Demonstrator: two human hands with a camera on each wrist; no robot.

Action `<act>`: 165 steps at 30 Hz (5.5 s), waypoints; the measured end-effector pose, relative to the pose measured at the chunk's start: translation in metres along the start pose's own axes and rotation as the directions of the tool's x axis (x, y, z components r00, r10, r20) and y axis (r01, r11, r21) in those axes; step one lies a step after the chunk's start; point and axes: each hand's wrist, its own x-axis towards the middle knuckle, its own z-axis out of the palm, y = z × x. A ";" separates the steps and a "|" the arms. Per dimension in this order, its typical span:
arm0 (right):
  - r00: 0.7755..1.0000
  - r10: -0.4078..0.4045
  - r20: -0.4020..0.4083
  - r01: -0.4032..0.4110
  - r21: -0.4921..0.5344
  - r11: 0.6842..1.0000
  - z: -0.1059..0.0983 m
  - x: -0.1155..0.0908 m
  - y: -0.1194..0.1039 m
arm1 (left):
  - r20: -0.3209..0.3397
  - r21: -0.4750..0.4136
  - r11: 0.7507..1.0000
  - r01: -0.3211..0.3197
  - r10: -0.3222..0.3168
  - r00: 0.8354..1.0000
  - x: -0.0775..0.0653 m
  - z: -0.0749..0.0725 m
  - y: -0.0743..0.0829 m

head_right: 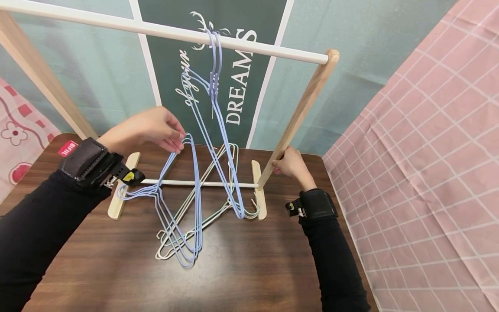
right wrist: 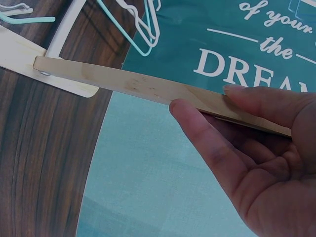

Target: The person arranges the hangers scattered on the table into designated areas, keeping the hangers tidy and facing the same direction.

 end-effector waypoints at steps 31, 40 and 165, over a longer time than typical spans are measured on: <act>1.000 -0.016 -0.016 0.015 -0.044 0.999 0.001 0.001 -0.001 | 0.052 -0.070 0.983 0.172 -0.169 0.984 0.013 0.029 -0.139; 1.000 0.001 -0.008 -0.001 -0.025 1.000 0.001 0.003 0.001 | 0.029 -0.086 0.966 0.243 -0.241 0.970 0.012 0.039 -0.171; 1.000 0.004 -0.001 -0.004 0.002 1.000 0.000 0.000 -0.002 | -0.189 -0.042 0.995 0.090 -0.097 0.977 0.001 0.048 -0.137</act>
